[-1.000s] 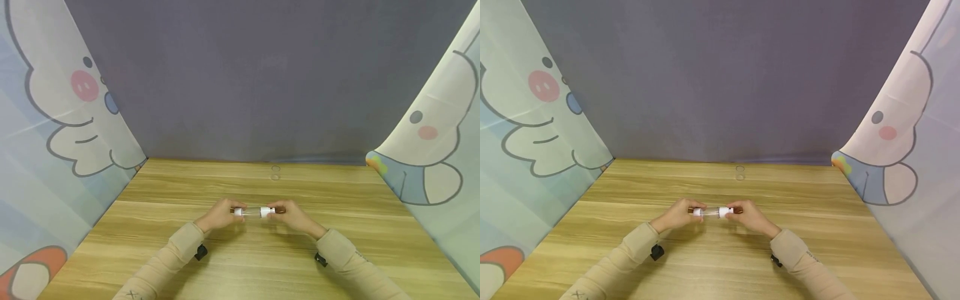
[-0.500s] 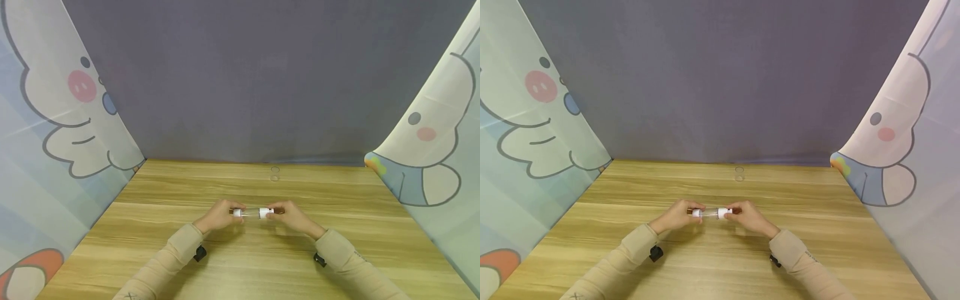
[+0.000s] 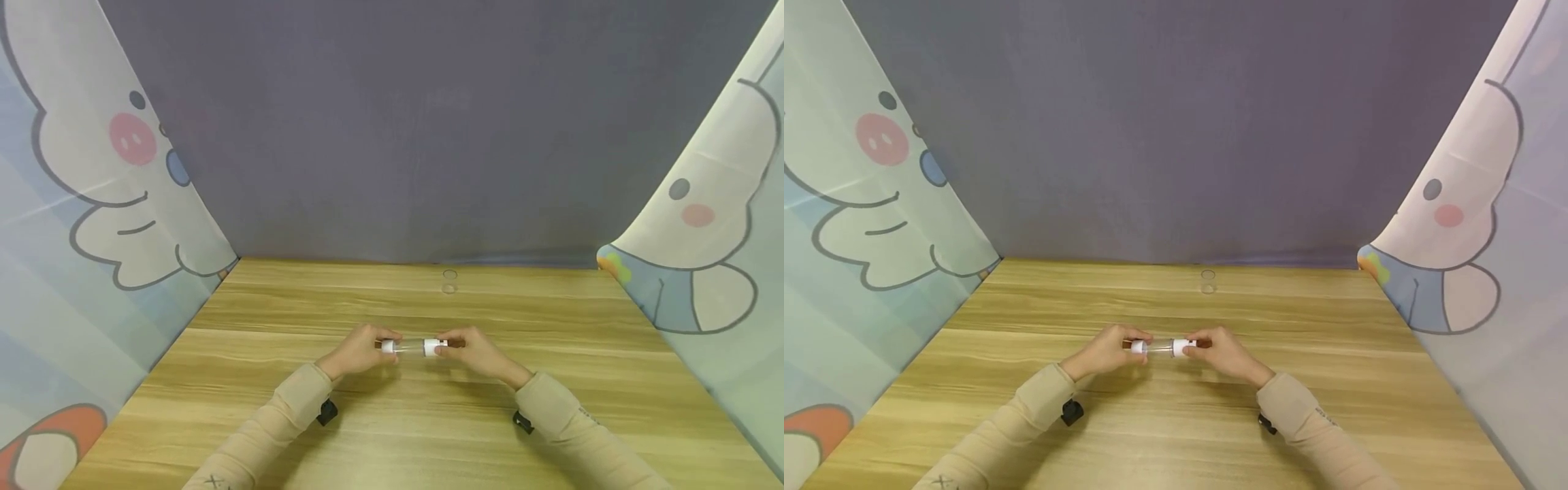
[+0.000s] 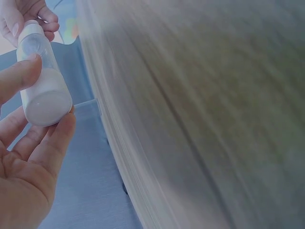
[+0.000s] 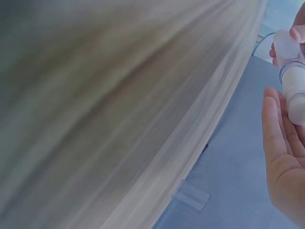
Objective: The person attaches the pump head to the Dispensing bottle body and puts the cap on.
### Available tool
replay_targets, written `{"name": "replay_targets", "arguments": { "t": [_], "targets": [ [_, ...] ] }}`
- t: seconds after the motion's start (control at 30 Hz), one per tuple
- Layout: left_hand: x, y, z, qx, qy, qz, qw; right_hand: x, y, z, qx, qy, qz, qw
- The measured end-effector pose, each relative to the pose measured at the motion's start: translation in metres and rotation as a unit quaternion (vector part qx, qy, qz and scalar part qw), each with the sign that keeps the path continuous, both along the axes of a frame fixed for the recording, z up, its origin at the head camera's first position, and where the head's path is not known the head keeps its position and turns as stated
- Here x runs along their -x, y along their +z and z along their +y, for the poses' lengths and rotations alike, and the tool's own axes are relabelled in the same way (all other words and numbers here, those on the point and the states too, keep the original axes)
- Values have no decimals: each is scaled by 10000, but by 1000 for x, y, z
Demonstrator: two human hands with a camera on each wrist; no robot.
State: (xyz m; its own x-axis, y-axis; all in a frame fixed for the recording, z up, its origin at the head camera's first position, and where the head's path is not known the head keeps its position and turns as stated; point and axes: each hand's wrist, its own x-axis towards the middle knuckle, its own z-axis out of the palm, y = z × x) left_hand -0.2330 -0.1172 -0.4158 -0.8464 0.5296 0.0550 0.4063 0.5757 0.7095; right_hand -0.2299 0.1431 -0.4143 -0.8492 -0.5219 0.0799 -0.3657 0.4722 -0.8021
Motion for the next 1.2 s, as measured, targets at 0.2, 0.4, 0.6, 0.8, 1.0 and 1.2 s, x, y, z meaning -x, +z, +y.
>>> {"name": "replay_targets", "arguments": {
  "t": [0.2,0.4,0.6,0.8,1.0,1.2],
  "targets": [
    [0,-1,0,22,-7,-37,10000,0,-1,1,-49,-25,-39,10000],
    [1,-3,0,-8,-53,4,10000,-2,2,1,-3,50,-106,9999],
    [1,-3,0,-19,-13,-27,10000,-1,2,0,-52,37,-145,9999],
    [0,-2,-1,-25,27,-56,10000,-8,13,-1,-80,139,-163,9997],
    [-1,2,0,-47,113,-251,9996,1,-1,4,237,201,-202,9993],
    [-1,4,0,-50,90,-300,9995,2,-3,5,508,-8,-126,9986]
  ]
}}
